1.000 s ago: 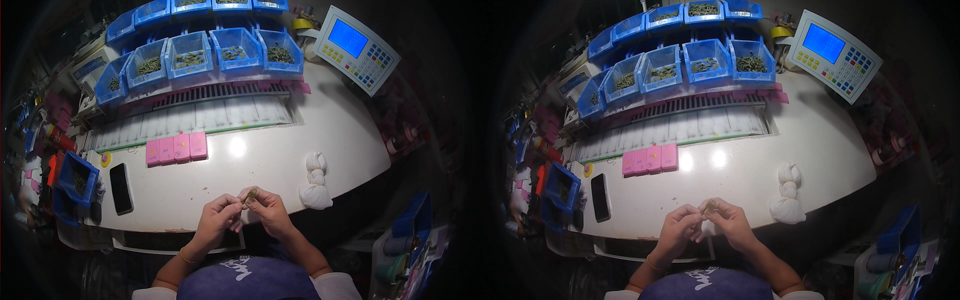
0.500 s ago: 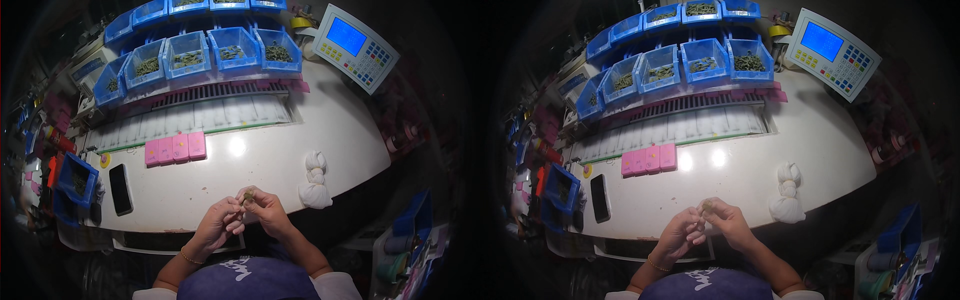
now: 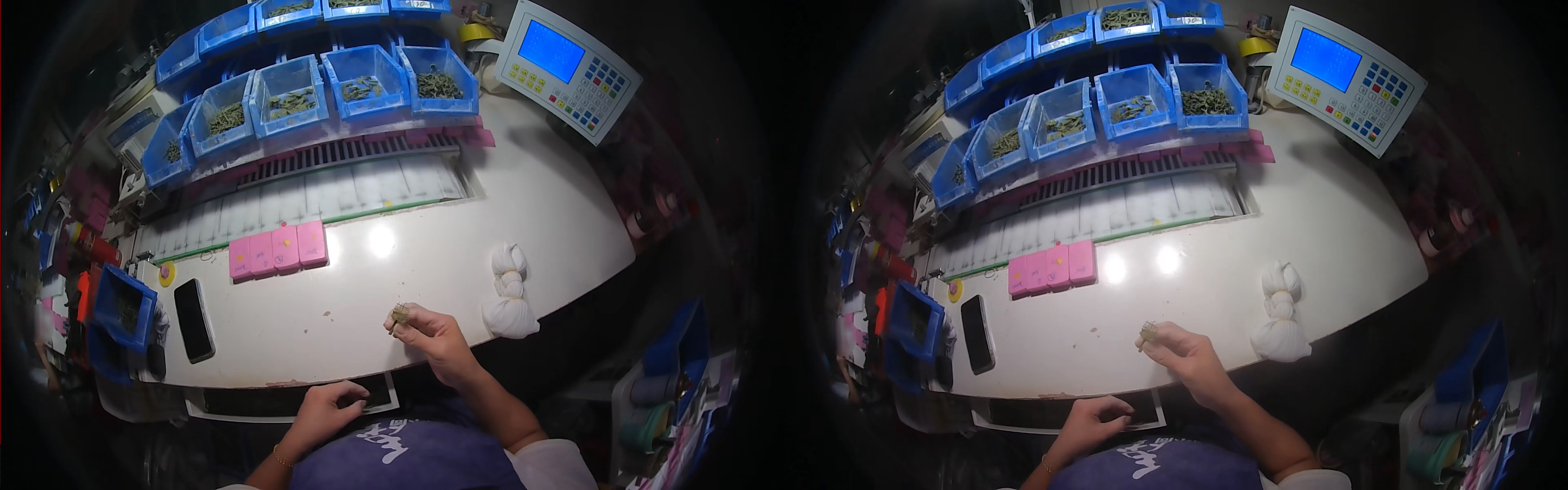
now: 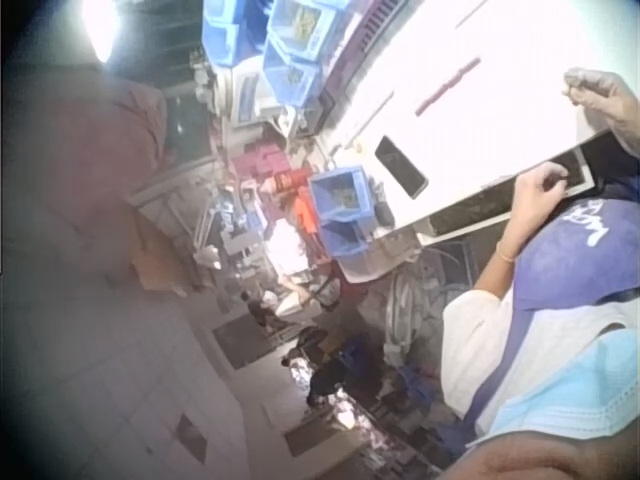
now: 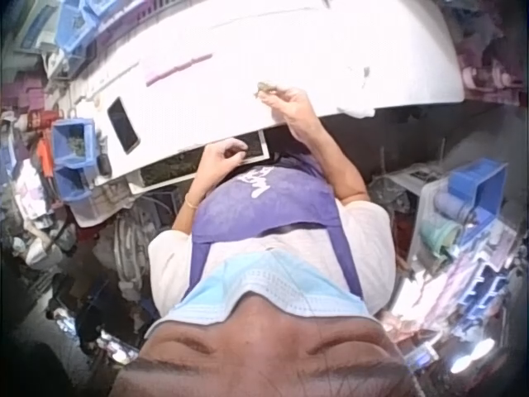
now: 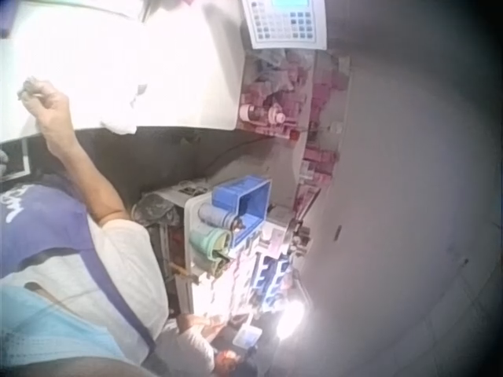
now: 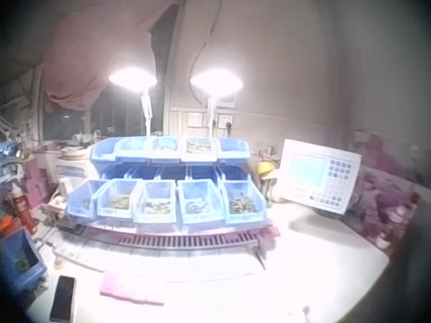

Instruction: The person is assembling wicks by placing small metal bases onto a silicone mold and cleaning them.

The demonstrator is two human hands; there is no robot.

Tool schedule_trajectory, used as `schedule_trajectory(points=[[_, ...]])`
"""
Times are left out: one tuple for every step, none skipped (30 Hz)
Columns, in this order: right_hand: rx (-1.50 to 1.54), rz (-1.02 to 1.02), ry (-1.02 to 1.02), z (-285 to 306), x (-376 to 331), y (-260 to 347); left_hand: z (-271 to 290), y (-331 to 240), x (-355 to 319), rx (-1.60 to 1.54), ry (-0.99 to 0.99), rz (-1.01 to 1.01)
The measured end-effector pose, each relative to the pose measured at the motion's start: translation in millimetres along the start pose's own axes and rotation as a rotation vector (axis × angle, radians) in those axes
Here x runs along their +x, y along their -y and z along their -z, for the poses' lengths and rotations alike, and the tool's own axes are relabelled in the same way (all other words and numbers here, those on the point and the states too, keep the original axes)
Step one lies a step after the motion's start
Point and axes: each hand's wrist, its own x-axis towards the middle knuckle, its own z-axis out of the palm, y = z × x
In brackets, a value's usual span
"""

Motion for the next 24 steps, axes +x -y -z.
schedule_trajectory(points=[[0.0,0.001,-0.003,0.6,-0.2,-0.7,-0.3,5.4,-1.4,0.001,0.003,-0.001],[0.006,0.001,0.013,1.6,-0.4,-2.1,0.3,11.0,-2.1,0.073,-0.038,-0.018],[0.012,0.002,0.031,2.4,-0.2,-3.2,1.4,15.5,-2.9,0.147,-0.082,-0.034],[0.013,0.004,0.03,3.2,-0.1,-4.4,2.1,20.0,-3.6,0.149,-0.082,-0.036],[0.011,0.001,0.049,4.2,-0.2,-5.7,2.8,24.2,-4.0,0.216,-0.109,-0.049],[0.009,-0.004,0.069,4.6,-0.1,-6.6,3.0,26.5,-4.1,0.283,-0.136,-0.061],[0.008,-0.003,0.068,4.3,-0.3,-6.4,2.8,26.5,-4.2,0.283,-0.136,-0.062],[0.01,-0.005,0.068,3.7,-0.6,-5.9,2.5,25.8,-4.7,0.282,-0.144,-0.047],[0.013,-0.006,0.066,3.5,-0.9,-5.7,2.2,24.5,-5.2,0.282,-0.151,-0.033],[0.012,-0.005,0.065,3.7,-1.0,-5.8,1.8,19.8,-5.5,0.282,-0.15,-0.034],[0.001,-0.005,0.066,4.1,-1.0,-6.0,1.7,11.6,-5.5,0.202,-0.127,-0.021],[-0.01,-0.005,0.065,4.5,-1.1,-6.0,2.9,4.5,-5.2,0.122,-0.103,-0.009],[-0.011,-0.005,0.063,4.4,-1.4,-5.6,5.3,-1.0,-5.1,0.122,-0.101,-0.01],[-0.016,-0.002,0.059,4.0,-1.9,-4.9,7.7,-6.1,-4.8,0.001,-0.019,0.095],[-0.021,0.002,0.059,2.9,-1.8,-4.3,9.6,-9.5,-4.6,-0.119,0.059,0.2],[-0.02,0.002,0.062,2.3,-1.5,-4.1,10.9,-9.9,-3.6,-0.119,0.056,0.2],[-0.031,0.01,0.062,1.8,-1.5,-4.2,12.3,-9.3,-2.5,-0.313,0.073,0.201],[-0.042,0.017,0.062,1.1,-1.5,-4.3,13.8,-10.3,-1.2,-0.508,0.091,0.201],[-0.043,0.017,0.064,0.5,-1.6,-4.3,13.8,-15.7,2.4,-0.509,0.09,0.2],[-0.05,0.027,0.068,-0.1,-1.8,-4.3,12.4,-25.7,8.7,-0.523,0.007,0.123],[-0.056,0.037,0.071,-0.2,-1.6,-3.9,10.9,-35.4,16.4,-0.537,-0.073,0.045],[-0.059,0.038,0.07,-0.8,-1.3,-3.7,9.8,-41.6,23.9,-0.518,-0.088,0.0],[-0.051,0.041,0.059,-2.0,-0.8,-3.8,7.2,-46.9,30.7,-0.518,-0.09,-0.002],[-0.044,0.044,0.047,-2.8,-0.4,-4.1,4.0,-51.3,37.6,-0.548,-0.096,-0.041]])
